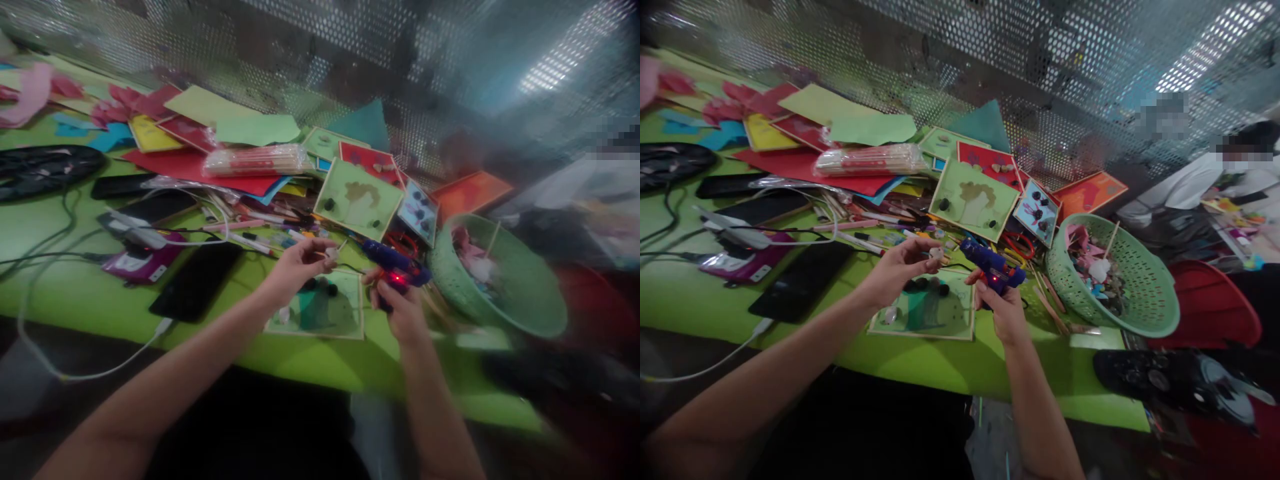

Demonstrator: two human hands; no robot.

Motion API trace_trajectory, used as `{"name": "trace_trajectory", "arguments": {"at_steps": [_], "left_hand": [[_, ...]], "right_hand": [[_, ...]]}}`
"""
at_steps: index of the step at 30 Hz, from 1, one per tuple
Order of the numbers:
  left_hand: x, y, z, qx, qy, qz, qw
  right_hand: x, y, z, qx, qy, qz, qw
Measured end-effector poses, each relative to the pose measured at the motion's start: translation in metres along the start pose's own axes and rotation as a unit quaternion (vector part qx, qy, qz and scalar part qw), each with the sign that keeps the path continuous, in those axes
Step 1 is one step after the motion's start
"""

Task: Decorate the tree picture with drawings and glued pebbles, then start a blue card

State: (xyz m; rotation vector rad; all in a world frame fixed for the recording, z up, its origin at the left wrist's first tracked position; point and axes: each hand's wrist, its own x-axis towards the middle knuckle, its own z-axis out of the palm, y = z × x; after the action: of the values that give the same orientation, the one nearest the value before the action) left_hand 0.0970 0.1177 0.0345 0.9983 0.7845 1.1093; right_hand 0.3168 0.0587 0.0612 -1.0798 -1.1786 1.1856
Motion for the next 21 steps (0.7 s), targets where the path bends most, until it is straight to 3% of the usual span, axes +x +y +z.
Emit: {"name": "trace_trajectory", "arguments": {"at_steps": [11,21], "left_hand": [[0.0018,0.0036,-0.0026,0.002,0.027,0.029,0.999],[0.0032,0.0047,-0.0037,-0.004,0.026,0.026,0.999]], "right_hand": [[-0.0026,-0.0034,0.0008,-0.079,-0.035,0.013,0.996],[-0.0033,-0.0036,0.0053,-0.121,-0.007,0.042,0.992]]}}
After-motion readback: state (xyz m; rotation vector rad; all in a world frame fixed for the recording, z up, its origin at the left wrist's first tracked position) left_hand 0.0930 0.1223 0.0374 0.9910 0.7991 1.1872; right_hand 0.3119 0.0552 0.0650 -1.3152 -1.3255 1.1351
